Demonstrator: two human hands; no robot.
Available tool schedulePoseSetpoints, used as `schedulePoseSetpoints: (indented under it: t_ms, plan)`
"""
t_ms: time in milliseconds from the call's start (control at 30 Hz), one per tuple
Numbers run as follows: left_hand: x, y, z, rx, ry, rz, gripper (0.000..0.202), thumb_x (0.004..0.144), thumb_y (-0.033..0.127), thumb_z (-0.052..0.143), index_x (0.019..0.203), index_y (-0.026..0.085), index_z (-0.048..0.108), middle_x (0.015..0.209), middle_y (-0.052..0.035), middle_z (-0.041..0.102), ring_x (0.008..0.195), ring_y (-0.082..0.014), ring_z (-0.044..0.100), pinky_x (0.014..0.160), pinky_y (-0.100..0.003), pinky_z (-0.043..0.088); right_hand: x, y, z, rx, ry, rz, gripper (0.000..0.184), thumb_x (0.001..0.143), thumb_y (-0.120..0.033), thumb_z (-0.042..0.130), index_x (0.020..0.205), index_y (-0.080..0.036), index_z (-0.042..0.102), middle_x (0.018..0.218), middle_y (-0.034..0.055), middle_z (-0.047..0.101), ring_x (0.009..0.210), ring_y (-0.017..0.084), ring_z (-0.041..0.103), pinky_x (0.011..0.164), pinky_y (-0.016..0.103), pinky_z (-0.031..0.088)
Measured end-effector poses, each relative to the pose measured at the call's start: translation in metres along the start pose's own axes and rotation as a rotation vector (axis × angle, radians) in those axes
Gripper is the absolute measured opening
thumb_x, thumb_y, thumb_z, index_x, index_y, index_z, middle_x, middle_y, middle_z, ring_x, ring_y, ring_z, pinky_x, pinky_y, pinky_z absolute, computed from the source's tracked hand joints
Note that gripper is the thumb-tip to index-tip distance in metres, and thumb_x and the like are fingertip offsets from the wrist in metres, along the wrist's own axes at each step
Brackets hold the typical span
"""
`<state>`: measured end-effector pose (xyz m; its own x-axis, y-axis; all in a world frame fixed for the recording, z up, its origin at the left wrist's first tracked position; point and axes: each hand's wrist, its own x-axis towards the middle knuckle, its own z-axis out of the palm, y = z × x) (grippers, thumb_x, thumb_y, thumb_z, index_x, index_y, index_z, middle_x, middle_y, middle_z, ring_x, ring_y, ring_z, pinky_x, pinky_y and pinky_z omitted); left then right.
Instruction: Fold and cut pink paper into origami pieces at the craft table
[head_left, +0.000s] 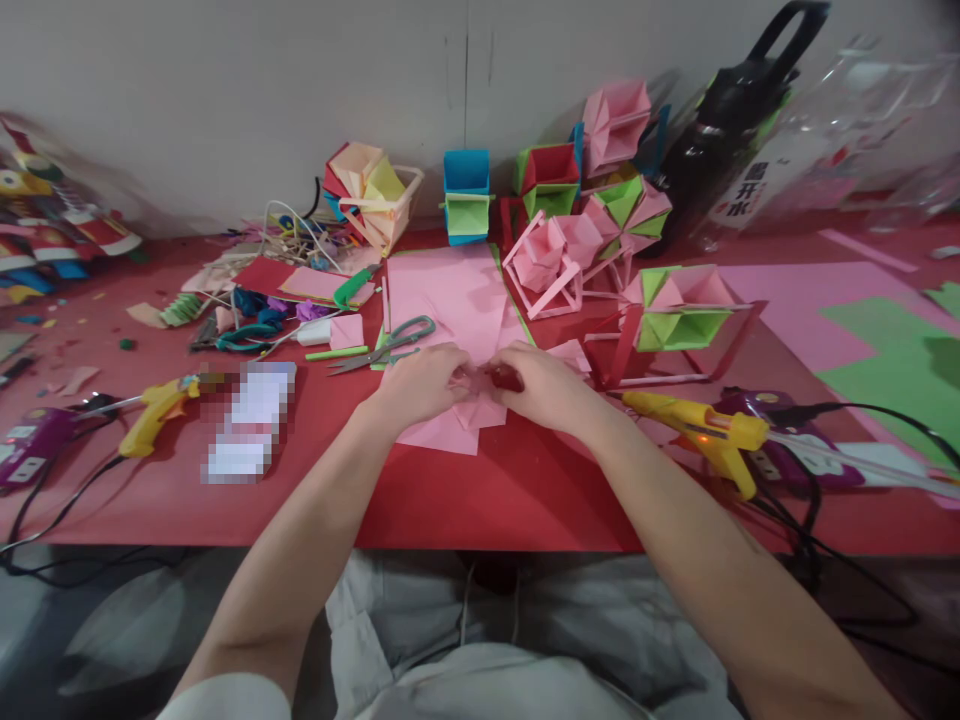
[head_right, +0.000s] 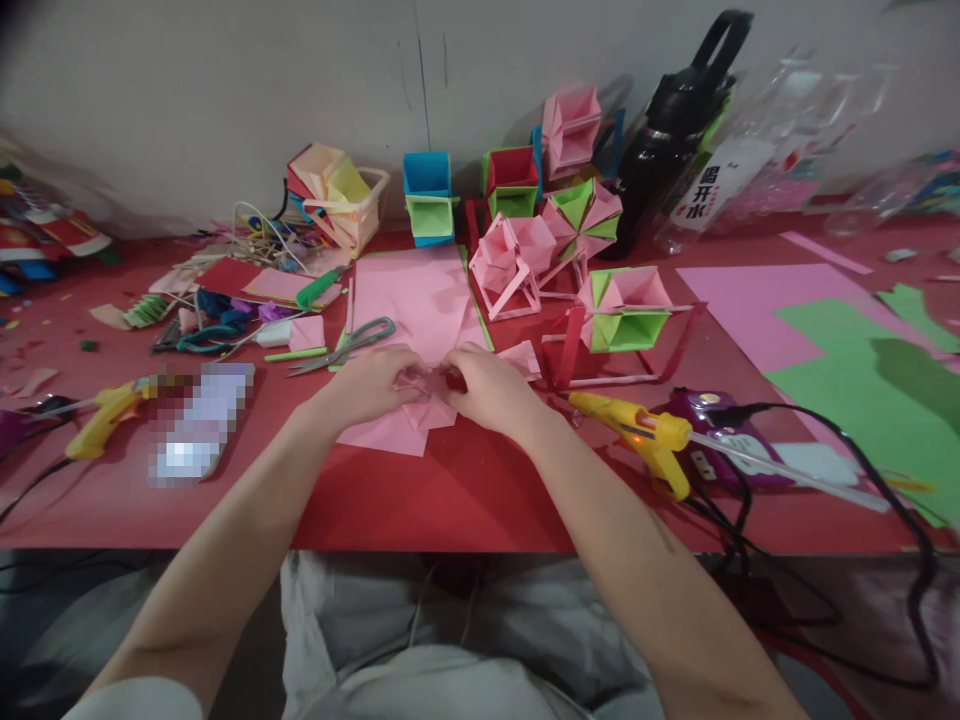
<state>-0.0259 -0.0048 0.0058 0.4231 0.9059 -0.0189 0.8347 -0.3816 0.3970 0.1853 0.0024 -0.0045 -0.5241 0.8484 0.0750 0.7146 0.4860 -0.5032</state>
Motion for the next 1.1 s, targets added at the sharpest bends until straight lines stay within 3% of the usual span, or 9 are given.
schedulePoseSetpoints:
  t_ms: [300,467,567,667,800,867,967,1100]
  plan:
    - [-0.001,0.002,-0.001,0.007,-0.030,0.002,0.024,0.090,0.037,0.063,0.105,0.019,0.067,0.109,-0.0077,0.072,0.098,-0.0244,0.067,0.074,-0.031,0.046,0.002,0.005,0.007,0.059,-0.025,0.040,0.021,0.084,-0.029,0.070,0.098,-0.020,0.058,0.104,0.0082,0.065,0.086,0.021,0.062,0.071,0.031,0.043]
    - [-0.002,0.005,-0.002,0.029,-0.043,-0.012,0.021,0.089,0.033,0.062,0.105,0.020,0.065,0.111,-0.0068,0.070,0.100,-0.0252,0.066,0.073,-0.031,0.045,0.001,-0.002,0.004,0.186,-0.061,0.070,0.019,0.083,-0.030,0.070,0.088,-0.021,0.053,0.090,0.0031,0.066,0.074,0.017,0.057,0.063,0.028,0.038]
    - [-0.002,0.004,0.001,0.035,-0.043,-0.005,0.016,0.087,0.028,0.062,0.100,0.020,0.064,0.108,-0.0069,0.070,0.098,-0.0250,0.066,0.072,-0.031,0.044,0.002,-0.003,0.006,0.292,-0.060,0.080,0.017,0.081,-0.022,0.069,0.091,-0.021,0.055,0.086,0.0011,0.066,0.069,0.014,0.055,0.061,0.027,0.039]
    - [-0.002,0.003,0.002,0.005,-0.023,-0.019,0.013,0.086,0.028,0.063,0.096,0.020,0.063,0.103,-0.0057,0.070,0.093,-0.0238,0.065,0.069,-0.031,0.042,0.004,0.001,0.011,0.343,-0.044,0.059,0.015,0.085,-0.025,0.067,0.097,-0.019,0.062,0.086,0.0024,0.067,0.068,0.014,0.055,0.060,0.027,0.040]
    - [-0.002,0.002,0.001,-0.063,-0.033,-0.021,0.023,0.083,0.026,0.066,0.105,0.020,0.064,0.098,-0.0040,0.071,0.086,-0.0212,0.065,0.067,-0.030,0.041,0.006,0.004,0.012,0.345,-0.064,0.014,0.007,0.086,-0.022,0.065,0.090,-0.017,0.069,0.082,0.0040,0.070,0.071,0.016,0.061,0.064,0.028,0.043]
    - [-0.001,0.002,-0.001,-0.106,-0.025,0.013,0.025,0.082,0.024,0.068,0.107,0.020,0.066,0.093,-0.0030,0.071,0.082,-0.0190,0.063,0.068,-0.030,0.042,0.005,0.002,0.008,0.343,-0.010,-0.019,0.006,0.085,-0.017,0.065,0.088,-0.017,0.070,0.086,0.0048,0.072,0.076,0.017,0.063,0.069,0.029,0.045]
    - [0.000,0.001,-0.006,-0.117,0.093,0.144,0.009,0.085,0.022,0.063,0.088,0.017,0.069,0.085,-0.0034,0.067,0.082,-0.0176,0.061,0.074,-0.031,0.044,0.004,-0.005,-0.001,0.283,0.115,-0.119,0.012,0.083,-0.008,0.061,0.081,-0.018,0.068,0.083,0.0032,0.069,0.076,0.017,0.061,0.071,0.030,0.044]
    - [0.002,0.001,-0.011,-0.165,0.343,0.257,0.007,0.085,0.018,0.062,0.085,0.017,0.069,0.086,-0.0048,0.066,0.077,-0.0165,0.058,0.073,-0.031,0.046,0.004,-0.008,-0.009,0.256,0.331,-0.289,0.013,0.089,-0.013,0.060,0.080,-0.021,0.065,0.090,0.0041,0.068,0.088,0.022,0.060,0.083,0.037,0.045]
